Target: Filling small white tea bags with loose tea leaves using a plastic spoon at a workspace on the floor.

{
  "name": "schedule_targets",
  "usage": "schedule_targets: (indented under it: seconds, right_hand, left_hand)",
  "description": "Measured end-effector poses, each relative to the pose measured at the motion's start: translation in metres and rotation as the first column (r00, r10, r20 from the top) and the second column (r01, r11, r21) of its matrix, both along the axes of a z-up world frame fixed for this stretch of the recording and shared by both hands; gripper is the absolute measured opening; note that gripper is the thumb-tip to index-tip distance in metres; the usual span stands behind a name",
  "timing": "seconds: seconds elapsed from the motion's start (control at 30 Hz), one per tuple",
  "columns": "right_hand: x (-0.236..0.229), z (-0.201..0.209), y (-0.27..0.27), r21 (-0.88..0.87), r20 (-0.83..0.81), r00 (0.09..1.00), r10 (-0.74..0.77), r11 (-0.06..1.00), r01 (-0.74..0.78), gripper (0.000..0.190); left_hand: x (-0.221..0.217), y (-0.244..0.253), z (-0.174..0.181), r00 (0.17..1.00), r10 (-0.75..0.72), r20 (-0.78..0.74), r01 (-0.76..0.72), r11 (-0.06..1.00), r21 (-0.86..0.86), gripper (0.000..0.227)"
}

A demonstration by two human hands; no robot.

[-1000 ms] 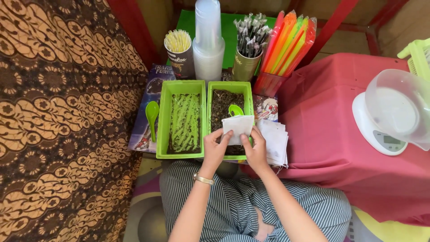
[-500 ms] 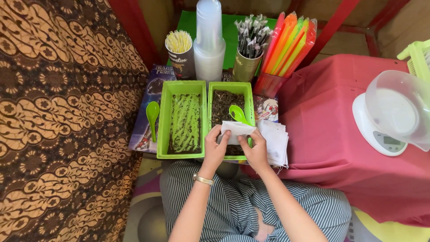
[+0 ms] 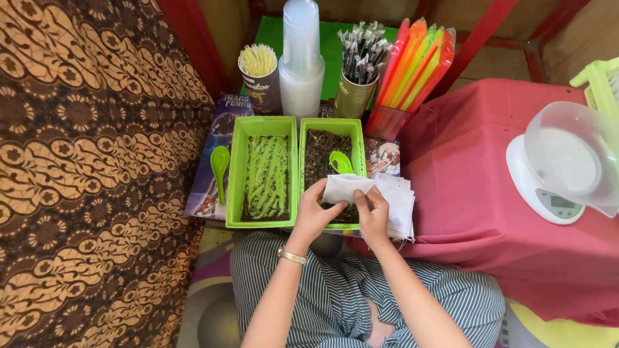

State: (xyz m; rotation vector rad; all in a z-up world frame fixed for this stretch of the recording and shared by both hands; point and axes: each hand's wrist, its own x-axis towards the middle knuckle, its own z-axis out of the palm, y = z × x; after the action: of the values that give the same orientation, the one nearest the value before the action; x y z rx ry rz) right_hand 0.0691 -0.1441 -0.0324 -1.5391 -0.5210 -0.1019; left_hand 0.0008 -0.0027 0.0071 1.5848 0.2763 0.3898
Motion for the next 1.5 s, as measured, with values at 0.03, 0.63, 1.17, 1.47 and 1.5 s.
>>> schedule_targets:
  seconds: [0.03, 0.63, 1.17, 1.47, 1.5]
  right_hand:
    - [-0.001, 0.002, 0.001, 0.0, 0.001, 1.0, 0.0, 1.0, 0.0, 0.025]
    - [-0.002, 0.007, 0.003, -0.093, 0.015, 1.0, 0.021, 0.995, -0.02, 0.026]
    - [0.002, -0.013, 0.002, -0.058, -0.063, 0.998, 0.011, 0.998, -0.015, 0.016]
    - [-0.002, -0.001, 0.004, -0.053, -0.071, 0.997, 0.003, 0.999, -0.007, 0.013]
    - [-0.002, 0.0, 0.003, -0.055, -0.069, 0.998, -0.001, 0.998, -0.003, 0.013]
  left_hand:
    - [0.0, 0.0, -0.001, 1.0, 0.0, 0.001, 0.0, 1.0, 0.0, 0.046]
    - [0.002, 0.004, -0.012, 0.971, 0.096, 0.22, -0.1, 0.995, 0.008, 0.011]
    - [0.003, -0.004, -0.013, 0.983, 0.155, 0.1, -0.144, 0.983, -0.111, 0.028]
    - [0.001, -0.001, -0.016, 0.979, 0.183, 0.09, -0.176, 0.981, -0.078, 0.023]
    - [0.001, -0.001, -0.018, 0.978, 0.182, 0.097, -0.175, 0.981, -0.078, 0.024]
